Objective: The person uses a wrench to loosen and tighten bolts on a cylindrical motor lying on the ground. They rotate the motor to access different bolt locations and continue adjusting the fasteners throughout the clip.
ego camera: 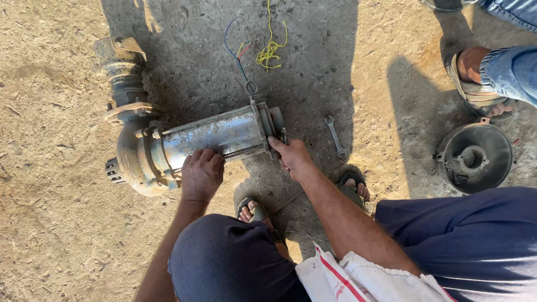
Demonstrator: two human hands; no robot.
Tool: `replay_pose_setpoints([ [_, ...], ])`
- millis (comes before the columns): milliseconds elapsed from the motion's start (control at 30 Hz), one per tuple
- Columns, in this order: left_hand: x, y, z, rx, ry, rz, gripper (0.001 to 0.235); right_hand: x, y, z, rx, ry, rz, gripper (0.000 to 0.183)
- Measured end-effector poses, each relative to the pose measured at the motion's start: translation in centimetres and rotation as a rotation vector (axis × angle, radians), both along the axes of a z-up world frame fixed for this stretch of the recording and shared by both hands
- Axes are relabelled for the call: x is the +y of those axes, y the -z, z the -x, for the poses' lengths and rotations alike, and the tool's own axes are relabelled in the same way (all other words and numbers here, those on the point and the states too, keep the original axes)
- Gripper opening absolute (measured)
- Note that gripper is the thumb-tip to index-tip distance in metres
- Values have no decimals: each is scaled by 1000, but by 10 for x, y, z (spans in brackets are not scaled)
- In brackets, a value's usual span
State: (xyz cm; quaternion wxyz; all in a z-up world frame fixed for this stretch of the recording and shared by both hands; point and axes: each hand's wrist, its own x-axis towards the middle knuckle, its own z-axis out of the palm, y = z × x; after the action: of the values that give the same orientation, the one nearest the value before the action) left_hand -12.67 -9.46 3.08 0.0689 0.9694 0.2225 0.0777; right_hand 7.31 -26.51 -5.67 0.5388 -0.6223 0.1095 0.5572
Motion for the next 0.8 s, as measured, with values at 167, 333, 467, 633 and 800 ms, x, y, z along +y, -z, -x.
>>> replay_pose_setpoints([
  [167, -2, 2, 2, -13, -10, -9, 9, -2, 6, 0, 63, -12, -82, 20],
  [333, 5, 8, 4, -35, -11, -18, 12, -3, -2, -4, 96, 4, -5, 26],
  [467, 0, 6, 11, 39, -44, 16, 13, -8, -8, 5, 127, 64, 79, 34],
  [633, 12, -5, 7, 69, 91, -27, 6, 1, -14, -1, 142, 55, -65, 20],
  [800, 12, -6, 8, 118, 113, -52, 8, -1, -11, -3, 148, 57, -27, 24],
])
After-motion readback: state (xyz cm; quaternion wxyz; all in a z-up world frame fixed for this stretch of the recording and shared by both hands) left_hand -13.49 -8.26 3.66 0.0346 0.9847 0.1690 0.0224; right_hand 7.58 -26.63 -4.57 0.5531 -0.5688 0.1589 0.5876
